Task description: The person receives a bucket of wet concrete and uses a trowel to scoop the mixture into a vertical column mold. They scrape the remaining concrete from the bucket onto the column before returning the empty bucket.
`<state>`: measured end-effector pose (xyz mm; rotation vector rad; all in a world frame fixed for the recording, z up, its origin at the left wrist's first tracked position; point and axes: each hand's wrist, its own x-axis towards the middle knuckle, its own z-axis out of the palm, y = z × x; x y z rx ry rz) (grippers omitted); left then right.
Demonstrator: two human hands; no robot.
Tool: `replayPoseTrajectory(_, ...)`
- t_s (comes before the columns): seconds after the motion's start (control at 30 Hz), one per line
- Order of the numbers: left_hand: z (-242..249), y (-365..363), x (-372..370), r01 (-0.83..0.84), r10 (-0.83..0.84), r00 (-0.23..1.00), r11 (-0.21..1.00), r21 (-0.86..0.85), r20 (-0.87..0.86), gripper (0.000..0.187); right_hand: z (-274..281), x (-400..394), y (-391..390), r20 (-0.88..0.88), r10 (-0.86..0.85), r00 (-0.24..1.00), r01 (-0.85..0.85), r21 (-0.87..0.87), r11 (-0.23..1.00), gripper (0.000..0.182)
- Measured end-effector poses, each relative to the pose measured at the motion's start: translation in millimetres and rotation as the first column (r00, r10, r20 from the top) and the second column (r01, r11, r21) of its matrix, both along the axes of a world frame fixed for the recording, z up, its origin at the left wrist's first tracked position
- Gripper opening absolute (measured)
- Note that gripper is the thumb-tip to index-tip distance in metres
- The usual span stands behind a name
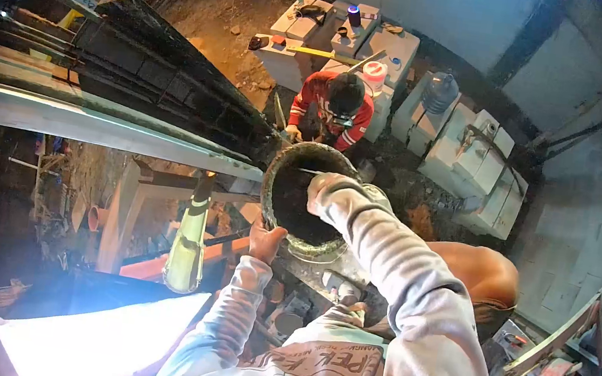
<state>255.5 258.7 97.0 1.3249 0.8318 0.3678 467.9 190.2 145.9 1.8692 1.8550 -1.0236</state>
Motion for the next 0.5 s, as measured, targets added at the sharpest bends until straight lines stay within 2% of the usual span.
replayPoseTrajectory(0.03,-1.2,3.9,2.9,0.008,-0.005,0.997,0.999,-0.04,0.083,0.041,36.0,-12.4,3.1,0.021,-0.203,0.979,0.203,0.012,0.979,0.018)
replayPoseTrajectory(0.07,-3.8,5.9,2.2,0.01,-0.006,0.997,0.999,-0.045,0.081,0.041,72.4,-24.7,6.4,0.024,-0.404,0.915,0.402,0.046,0.914,0.02)
replayPoseTrajectory(0.1,-7.1,9.3,0.4,0.054,-0.054,0.998,0.999,-0.007,0.029,0.04,69.4,-36.9,4.3,0.13,-0.175,0.976,0.176,0.001,0.984,0.021)
replayPoseTrajectory(0.17,-6.3,14.8,2.1,0.102,-0.101,0.995,0.994,0.032,-0.017,0.039,41.4,-54.0,-13.2,0.083,-0.301,0.95,0.297,0.062,0.953,0.018)
replayPoseTrajectory(0.23,3.2,14.6,-0.1,0.182,-0.101,0.935,0.959,0.217,-0.339,0.037,-25.0,-87.5,-39.4,0.087,-0.213,0.973,0.193,0.196,0.962,0.016)
replayPoseTrajectory(0.27,4.1,10.8,-0.4,0.111,-0.073,0.968,0.983,0.146,-0.241,0.036,-13.3,-97.9,-45.9,0.038,-0.641,0.766,0.631,0.142,0.763,0.018)
replayPoseTrajectory(0.3,1.4,9.1,0.4,0.103,-0.065,0.969,0.983,0.149,-0.238,0.036,-1.4,-95.6,-53.2,0.001,-0.588,0.808,0.578,0.19,0.794,0.019)
replayPoseTrajectory(0.33,-3.7,7.7,0.1,0.049,-0.017,0.983,0.984,0.172,-0.183,0.035,16.9,-88.0,-49.8,0.075,-0.372,0.925,0.358,0.154,0.921,0.02)
replayPoseTrajectory(0.37,-6.1,7.7,0.4,-0.006,0.03,0.992,0.981,0.192,-0.126,0.034,34.5,-75.3,-42.0,0.139,-0.131,0.982,0.117,0.102,0.988,0.022)
replayPoseTrajectory(0.4,-4.4,10.4,1.7,0.047,0.01,0.974,0.97,0.24,-0.228,0.037,54.8,-64.9,-34.9,0.108,-0.167,0.98,0.169,-0.014,0.985,0.028)
replayPoseTrajectory(0.43,-2.4,14.5,6.6,0.044,0.012,0.975,0.969,0.243,-0.223,0.037,53.7,-62.7,-41.0,0.139,-0.252,0.958,0.221,0.206,0.953,0.027)
replayPoseTrajectory(0.5,-0.4,14.8,12.3,0.138,-0.082,0.969,0.962,0.234,-0.232,0.035,48.1,-54.7,-39.0,0.118,-0.594,0.796,0.537,0.316,0.782,0.025)
